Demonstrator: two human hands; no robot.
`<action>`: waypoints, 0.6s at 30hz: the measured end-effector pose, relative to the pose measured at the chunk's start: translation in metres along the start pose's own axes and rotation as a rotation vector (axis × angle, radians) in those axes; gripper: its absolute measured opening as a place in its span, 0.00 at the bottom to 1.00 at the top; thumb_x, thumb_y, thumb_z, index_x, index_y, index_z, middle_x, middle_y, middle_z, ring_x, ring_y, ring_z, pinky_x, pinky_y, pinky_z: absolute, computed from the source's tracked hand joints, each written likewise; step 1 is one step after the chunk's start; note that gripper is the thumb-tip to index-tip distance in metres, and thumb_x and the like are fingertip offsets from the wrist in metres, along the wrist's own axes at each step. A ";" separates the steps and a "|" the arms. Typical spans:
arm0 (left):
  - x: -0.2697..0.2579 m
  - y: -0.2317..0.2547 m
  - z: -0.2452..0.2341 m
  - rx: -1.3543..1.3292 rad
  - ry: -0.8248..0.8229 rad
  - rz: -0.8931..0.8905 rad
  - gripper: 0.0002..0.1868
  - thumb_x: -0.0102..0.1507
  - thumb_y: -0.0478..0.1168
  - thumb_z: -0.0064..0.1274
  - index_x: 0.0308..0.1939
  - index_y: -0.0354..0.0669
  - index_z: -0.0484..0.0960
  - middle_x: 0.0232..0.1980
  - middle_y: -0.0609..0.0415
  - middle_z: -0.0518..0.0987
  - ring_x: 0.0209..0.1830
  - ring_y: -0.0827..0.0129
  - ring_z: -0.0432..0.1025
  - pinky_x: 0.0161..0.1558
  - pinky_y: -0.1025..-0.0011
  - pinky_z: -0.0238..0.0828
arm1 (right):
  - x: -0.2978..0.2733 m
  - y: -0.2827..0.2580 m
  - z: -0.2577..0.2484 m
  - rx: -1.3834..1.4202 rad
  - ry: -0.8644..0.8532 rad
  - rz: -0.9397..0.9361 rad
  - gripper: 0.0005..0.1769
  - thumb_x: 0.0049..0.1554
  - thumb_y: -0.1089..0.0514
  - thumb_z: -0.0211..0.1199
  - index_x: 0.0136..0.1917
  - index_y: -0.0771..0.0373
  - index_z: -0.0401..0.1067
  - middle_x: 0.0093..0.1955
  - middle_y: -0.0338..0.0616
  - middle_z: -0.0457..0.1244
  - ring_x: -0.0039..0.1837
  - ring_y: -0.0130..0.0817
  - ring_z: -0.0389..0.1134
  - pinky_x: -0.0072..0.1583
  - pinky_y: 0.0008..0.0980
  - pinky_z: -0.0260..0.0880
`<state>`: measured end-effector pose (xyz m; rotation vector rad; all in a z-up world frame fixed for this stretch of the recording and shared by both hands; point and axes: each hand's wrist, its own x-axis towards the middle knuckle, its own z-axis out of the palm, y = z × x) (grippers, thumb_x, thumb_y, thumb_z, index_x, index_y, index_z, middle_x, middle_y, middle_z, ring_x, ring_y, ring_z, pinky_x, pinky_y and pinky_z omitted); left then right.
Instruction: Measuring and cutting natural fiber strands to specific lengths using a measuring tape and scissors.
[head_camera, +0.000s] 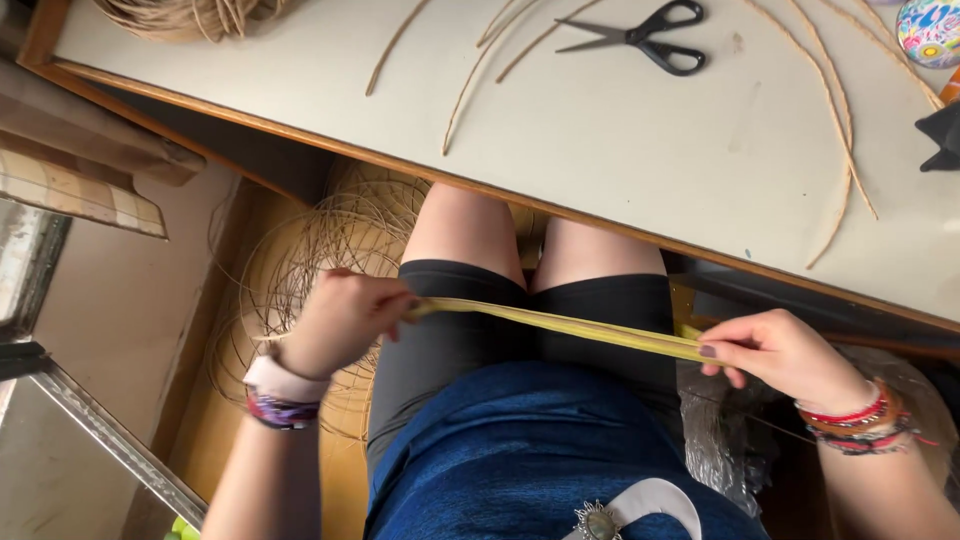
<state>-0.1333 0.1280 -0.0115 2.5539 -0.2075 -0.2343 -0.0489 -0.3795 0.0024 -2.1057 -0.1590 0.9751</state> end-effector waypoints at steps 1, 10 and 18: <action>-0.004 0.001 -0.011 -0.015 -0.074 -0.100 0.14 0.65 0.49 0.51 0.24 0.65 0.82 0.16 0.74 0.81 0.29 0.73 0.82 0.48 0.68 0.73 | -0.004 0.000 -0.001 0.014 0.004 0.035 0.12 0.53 0.67 0.65 0.44 0.71 0.88 0.29 0.55 0.78 0.24 0.33 0.69 0.35 0.33 0.72; 0.018 0.080 0.050 0.262 0.156 0.031 0.28 0.61 0.69 0.51 0.51 0.54 0.80 0.48 0.54 0.82 0.44 0.58 0.75 0.45 0.49 0.65 | 0.017 -0.076 0.049 -0.156 -0.198 0.018 0.10 0.55 0.57 0.67 0.44 0.60 0.87 0.30 0.39 0.77 0.23 0.22 0.64 0.29 0.22 0.65; 0.039 0.123 0.080 -0.116 0.024 0.361 0.15 0.68 0.53 0.47 0.27 0.65 0.79 0.16 0.79 0.73 0.35 0.73 0.77 0.61 0.56 0.54 | 0.021 -0.093 0.054 0.001 -0.214 -0.048 0.10 0.55 0.62 0.65 0.47 0.65 0.85 0.35 0.47 0.78 0.22 0.23 0.64 0.31 0.19 0.67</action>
